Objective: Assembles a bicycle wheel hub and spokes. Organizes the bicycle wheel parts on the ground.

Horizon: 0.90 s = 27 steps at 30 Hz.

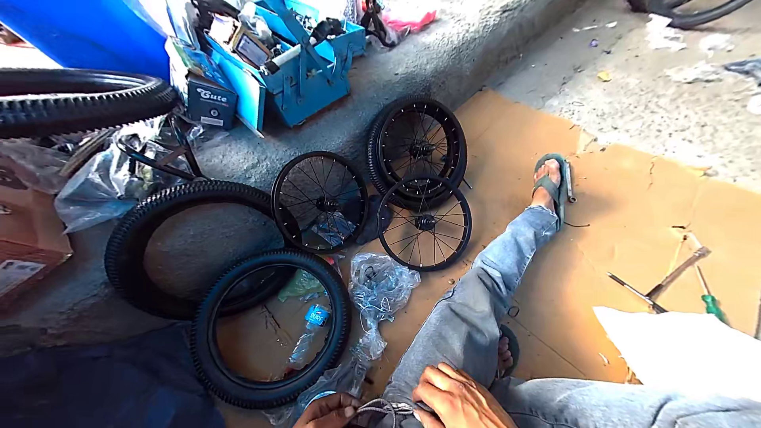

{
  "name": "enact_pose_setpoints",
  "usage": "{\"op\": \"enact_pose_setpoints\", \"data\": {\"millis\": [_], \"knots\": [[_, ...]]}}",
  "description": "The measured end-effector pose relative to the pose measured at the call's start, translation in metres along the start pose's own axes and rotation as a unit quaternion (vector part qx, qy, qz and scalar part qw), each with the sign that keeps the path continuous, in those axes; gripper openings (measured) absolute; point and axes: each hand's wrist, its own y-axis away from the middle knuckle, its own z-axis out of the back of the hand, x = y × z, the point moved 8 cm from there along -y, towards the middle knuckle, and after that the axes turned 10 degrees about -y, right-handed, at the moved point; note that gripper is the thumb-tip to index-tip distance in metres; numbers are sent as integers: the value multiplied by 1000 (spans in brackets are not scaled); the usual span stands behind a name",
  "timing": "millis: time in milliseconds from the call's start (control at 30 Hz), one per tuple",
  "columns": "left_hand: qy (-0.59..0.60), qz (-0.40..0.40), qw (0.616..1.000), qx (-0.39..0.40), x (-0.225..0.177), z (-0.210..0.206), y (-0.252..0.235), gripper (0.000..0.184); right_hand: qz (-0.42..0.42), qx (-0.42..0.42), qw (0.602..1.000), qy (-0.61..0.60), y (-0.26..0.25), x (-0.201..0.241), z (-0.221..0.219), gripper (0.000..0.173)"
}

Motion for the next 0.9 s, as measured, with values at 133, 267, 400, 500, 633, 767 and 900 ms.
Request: {"op": "enact_pose_setpoints", "data": {"millis": [133, 267, 400, 500, 633, 767, 900], "knots": [[-51, -75, 995, -39, -20, -1, -1, 18, 17, 8, 1000, -4, -9, 15, -9, 32], [-237, -196, 948, -86, -47, -9, -2, 16, -5, 0, 999, 50, -14, 20, -19, 25], [-309, -307, 896, -83, -72, -27, 7, 16, -34, -12, 992, 124, -7, 26, -11, 12], [-330, -312, 890, -31, -70, -49, -3, 17, -50, -19, 990, 128, -2, 25, -5, 12], [-410, -286, 865, -43, -68, -65, -16, 19, -63, -45, 996, 47, -1, 7, -6, 17], [-453, -249, 855, -45, -74, -74, -14, 18, -115, -24, 992, -46, -1, -7, -4, 18], [-413, -138, 897, -81, -69, -74, -14, 19, -124, -27, 990, -65, -1, -9, -3, 18]]}}
